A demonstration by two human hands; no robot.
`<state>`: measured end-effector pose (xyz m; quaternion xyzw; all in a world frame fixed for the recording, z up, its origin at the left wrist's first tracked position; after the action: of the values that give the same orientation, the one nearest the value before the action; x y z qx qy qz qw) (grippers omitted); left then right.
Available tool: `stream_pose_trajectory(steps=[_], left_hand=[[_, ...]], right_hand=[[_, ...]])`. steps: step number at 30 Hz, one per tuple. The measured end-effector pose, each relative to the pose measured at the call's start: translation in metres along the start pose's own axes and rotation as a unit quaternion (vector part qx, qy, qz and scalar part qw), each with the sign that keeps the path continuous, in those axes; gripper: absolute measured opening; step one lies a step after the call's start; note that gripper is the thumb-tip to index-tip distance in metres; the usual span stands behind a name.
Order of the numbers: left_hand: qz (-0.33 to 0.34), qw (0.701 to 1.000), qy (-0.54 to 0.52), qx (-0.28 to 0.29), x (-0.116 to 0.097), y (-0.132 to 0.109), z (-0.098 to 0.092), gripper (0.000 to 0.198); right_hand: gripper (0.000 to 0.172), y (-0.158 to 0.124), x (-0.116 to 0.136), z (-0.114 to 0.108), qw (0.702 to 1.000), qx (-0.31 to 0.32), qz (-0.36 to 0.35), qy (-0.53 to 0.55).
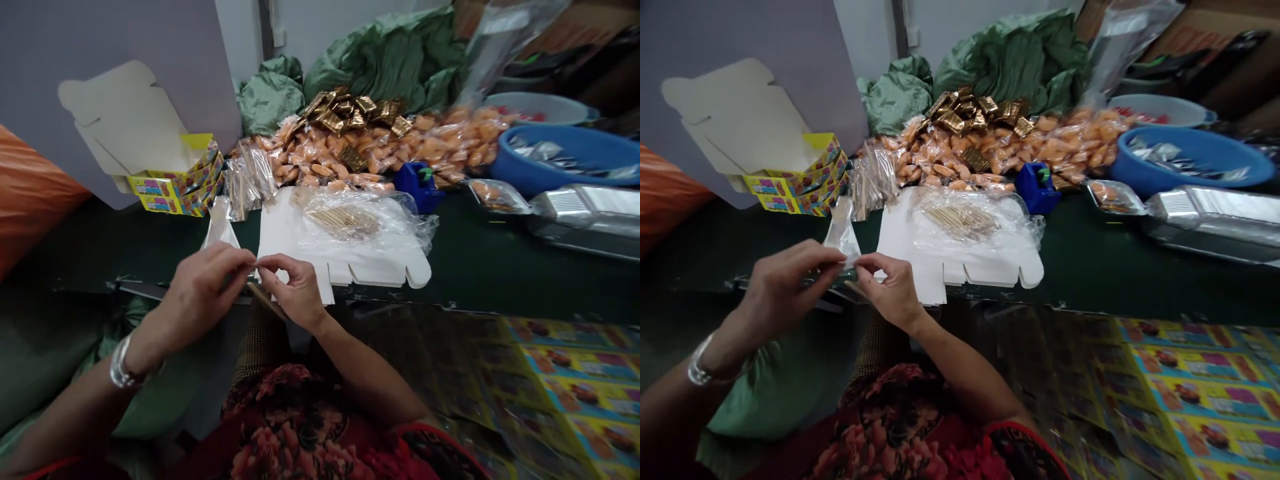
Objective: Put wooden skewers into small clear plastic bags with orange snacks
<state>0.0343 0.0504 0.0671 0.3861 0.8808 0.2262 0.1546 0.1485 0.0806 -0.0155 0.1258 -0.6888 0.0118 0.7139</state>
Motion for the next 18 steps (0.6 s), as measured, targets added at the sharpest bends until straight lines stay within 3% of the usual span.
stream_pose_trajectory(steps=[3,8,14,18], left_hand=[[0.053,0.997,0.041,0.03,-0.014,-0.001,0.014,0.016],[0.114,0.987,0.082,0.074,-0.019,0.003,0.025,0.016],[0.154,0.976,0.149,0.037,-0.026,0.007,0.034,0.018],[0.118,0.981,0.148,-0.031,-0.019,0.011,0.029,0.017]], right_hand=[[0.017,-0.004,0.001,-0.001,0.999,0.011,-0.03,-0.021],[0.022,-0.008,-0.002,-0.002,0.999,0.043,0.018,0.017],[0.02,-0.008,0.001,-0.008,0.999,0.024,0.04,-0.019],[0.019,-0.01,0.002,-0.011,0.998,0.012,0.035,-0.047]])
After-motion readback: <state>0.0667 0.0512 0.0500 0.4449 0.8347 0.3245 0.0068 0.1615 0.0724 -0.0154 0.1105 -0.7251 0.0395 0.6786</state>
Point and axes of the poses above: each hand's wrist, its own y-axis towards the middle knuckle, its own z-axis out of the palm, x = y × z, the point moved 7 cm from there along y, towards the middle knuckle, and after that the axes turned 14 degrees about z, right-handed, at the moved point
